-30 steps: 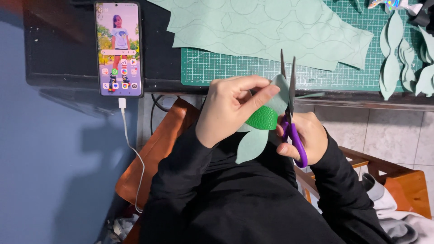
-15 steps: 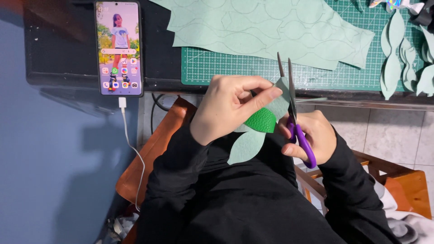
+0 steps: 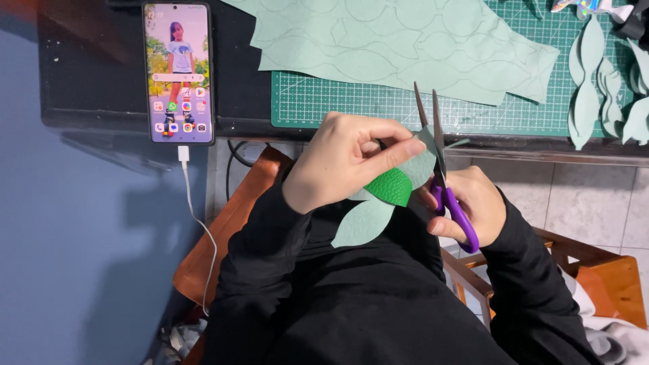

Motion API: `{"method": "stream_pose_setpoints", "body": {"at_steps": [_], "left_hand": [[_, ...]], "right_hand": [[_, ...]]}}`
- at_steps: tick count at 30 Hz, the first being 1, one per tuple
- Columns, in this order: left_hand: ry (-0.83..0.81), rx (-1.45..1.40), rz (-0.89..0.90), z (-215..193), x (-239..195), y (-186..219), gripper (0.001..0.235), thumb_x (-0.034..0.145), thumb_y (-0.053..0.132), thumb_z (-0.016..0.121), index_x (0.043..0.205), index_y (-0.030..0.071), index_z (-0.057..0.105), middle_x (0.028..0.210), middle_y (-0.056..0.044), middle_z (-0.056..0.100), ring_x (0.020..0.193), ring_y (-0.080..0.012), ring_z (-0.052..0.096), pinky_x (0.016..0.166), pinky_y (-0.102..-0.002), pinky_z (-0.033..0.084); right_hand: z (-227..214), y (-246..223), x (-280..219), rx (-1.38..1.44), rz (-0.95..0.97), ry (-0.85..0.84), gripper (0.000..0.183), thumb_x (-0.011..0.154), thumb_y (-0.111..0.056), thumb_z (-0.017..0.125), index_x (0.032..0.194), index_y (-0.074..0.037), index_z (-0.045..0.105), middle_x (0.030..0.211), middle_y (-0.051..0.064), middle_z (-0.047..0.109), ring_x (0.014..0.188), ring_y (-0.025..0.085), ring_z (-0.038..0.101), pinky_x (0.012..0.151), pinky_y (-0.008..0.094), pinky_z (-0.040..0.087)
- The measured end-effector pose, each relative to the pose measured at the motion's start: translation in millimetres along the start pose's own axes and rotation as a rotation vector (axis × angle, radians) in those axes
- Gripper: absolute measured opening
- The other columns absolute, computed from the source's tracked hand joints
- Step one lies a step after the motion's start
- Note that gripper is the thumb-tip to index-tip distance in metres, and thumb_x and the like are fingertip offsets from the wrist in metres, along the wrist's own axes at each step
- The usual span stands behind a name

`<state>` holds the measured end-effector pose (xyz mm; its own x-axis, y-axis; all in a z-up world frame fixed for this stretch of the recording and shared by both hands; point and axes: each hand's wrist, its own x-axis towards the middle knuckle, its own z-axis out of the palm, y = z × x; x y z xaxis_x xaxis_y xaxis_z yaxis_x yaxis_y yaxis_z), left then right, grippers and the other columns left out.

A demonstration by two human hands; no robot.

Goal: Cutting out pre-drawn shapes from a sheet of material using scissors.

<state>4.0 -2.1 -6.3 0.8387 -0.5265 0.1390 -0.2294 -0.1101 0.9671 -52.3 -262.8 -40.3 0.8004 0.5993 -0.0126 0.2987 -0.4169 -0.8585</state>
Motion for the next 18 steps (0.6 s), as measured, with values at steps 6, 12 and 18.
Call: {"method": "stream_pose_setpoints", "body": {"at_steps": [6,12,18], "left_hand": [[-0.009,-0.006,-0.021,-0.8,1.3,0.9,0.021,0.098,0.023,0.074,0.103,0.004,0.08,0.074,-0.001,0.074,0.054,0.0,0.056,0.045,-0.019,0.039],[0.0,-0.035,-0.02,1.7,1.7,-2.3,0.021,0.098,0.022,0.073,0.102,0.002,0.079,0.075,-0.001,0.074,0.058,0.0008,0.06,0.047,-0.018,0.043],[0.009,-0.056,0.011,5.4,0.7,-6.7,0.021,0.099,0.022,0.073,0.103,0.002,0.078,0.076,-0.001,0.075,0.06,0.001,0.062,0.049,-0.017,0.045]], "right_hand": [[2.6,3.6,-4.0,0.014,0.011,0.021,0.06,0.083,-0.071,0.065,0.075,-0.012,0.054,0.055,0.0,0.049,0.046,0.016,0.049,0.048,0.03,0.042],[13.2,8.6,-7.5,0.026,0.028,0.067,0.054,0.082,-0.062,0.071,0.073,-0.012,0.055,0.054,0.0,0.051,0.045,0.015,0.051,0.048,0.029,0.042],[25.8,6.8,-8.9,-0.006,0.043,0.127,0.049,0.082,-0.057,0.073,0.074,-0.012,0.057,0.053,0.0,0.052,0.043,0.015,0.053,0.048,0.029,0.043]]}}
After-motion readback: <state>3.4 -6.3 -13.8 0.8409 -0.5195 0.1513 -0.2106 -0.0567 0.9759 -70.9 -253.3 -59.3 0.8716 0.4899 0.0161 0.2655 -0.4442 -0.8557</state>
